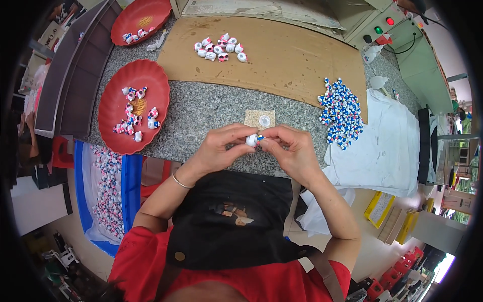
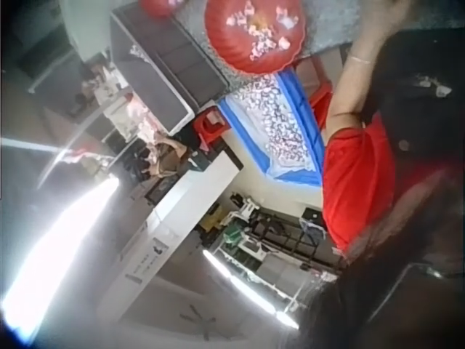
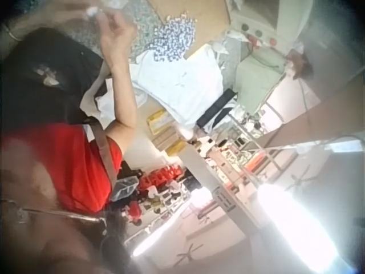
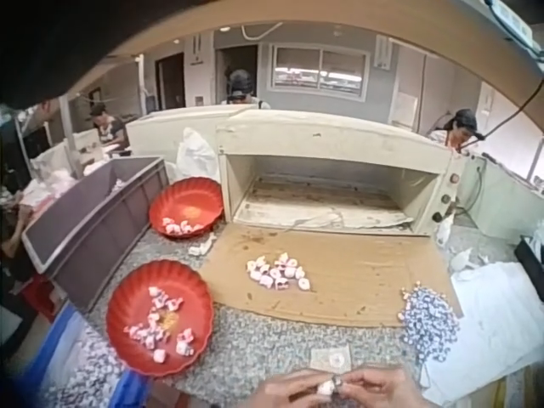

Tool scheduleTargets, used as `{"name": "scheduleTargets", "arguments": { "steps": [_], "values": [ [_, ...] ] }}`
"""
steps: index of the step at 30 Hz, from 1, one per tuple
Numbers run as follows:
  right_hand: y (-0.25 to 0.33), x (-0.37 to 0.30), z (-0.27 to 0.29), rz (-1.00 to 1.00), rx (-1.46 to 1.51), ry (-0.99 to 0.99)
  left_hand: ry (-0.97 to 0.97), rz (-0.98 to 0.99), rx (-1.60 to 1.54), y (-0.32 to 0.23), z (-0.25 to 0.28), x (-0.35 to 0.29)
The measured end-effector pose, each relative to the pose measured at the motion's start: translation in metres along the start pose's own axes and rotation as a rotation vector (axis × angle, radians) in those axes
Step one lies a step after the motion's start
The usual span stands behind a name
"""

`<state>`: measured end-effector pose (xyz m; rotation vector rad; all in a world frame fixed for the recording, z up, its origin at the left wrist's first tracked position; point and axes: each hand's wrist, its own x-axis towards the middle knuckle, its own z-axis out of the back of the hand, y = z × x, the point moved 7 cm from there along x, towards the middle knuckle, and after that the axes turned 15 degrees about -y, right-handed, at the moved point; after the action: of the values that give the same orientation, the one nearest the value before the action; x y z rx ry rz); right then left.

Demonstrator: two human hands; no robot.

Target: Assembling small plastic toy components by hand at a factory workbench.

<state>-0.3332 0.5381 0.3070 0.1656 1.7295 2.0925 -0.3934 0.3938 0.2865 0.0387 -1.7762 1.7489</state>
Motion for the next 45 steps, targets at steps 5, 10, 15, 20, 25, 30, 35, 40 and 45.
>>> {"name": "scheduleTargets", "arguments": {
  "steps": [5,10,15,20,25,30,35,40,45],
  "values": [
    [0.029,-0.011,-0.008,0.519,-0.307,0.083,0.283,0.604,-0.495,0.016,-0.015,-0.012],
    [0.024,-0.012,-0.012,0.512,-0.247,0.050,0.310,0.622,-0.466,0.019,-0.016,-0.012],
    [0.020,-0.006,-0.020,0.396,-0.159,0.102,0.177,0.628,-0.399,0.019,0.000,-0.009],
    [-0.011,0.043,0.085,0.678,-0.686,-0.466,-0.165,0.129,0.285,-0.016,0.106,0.027],
    [-0.019,0.079,0.106,0.810,-1.051,-0.321,-0.325,-0.075,0.914,-0.037,0.173,0.022],
    [-0.022,0.082,0.098,0.898,-1.179,-0.233,-0.361,-0.283,0.861,-0.051,0.136,0.044],
    [-0.023,0.068,0.116,1.032,-1.217,-0.356,-0.105,-0.363,0.640,0.001,0.035,0.120],
    [-0.017,0.060,0.087,0.743,-0.531,-0.566,0.086,-0.416,0.817,0.079,0.004,0.163],
    [-0.036,0.005,0.061,0.638,-0.238,-0.563,0.325,-0.444,1.013,0.110,-0.010,0.176]
  ]
}}
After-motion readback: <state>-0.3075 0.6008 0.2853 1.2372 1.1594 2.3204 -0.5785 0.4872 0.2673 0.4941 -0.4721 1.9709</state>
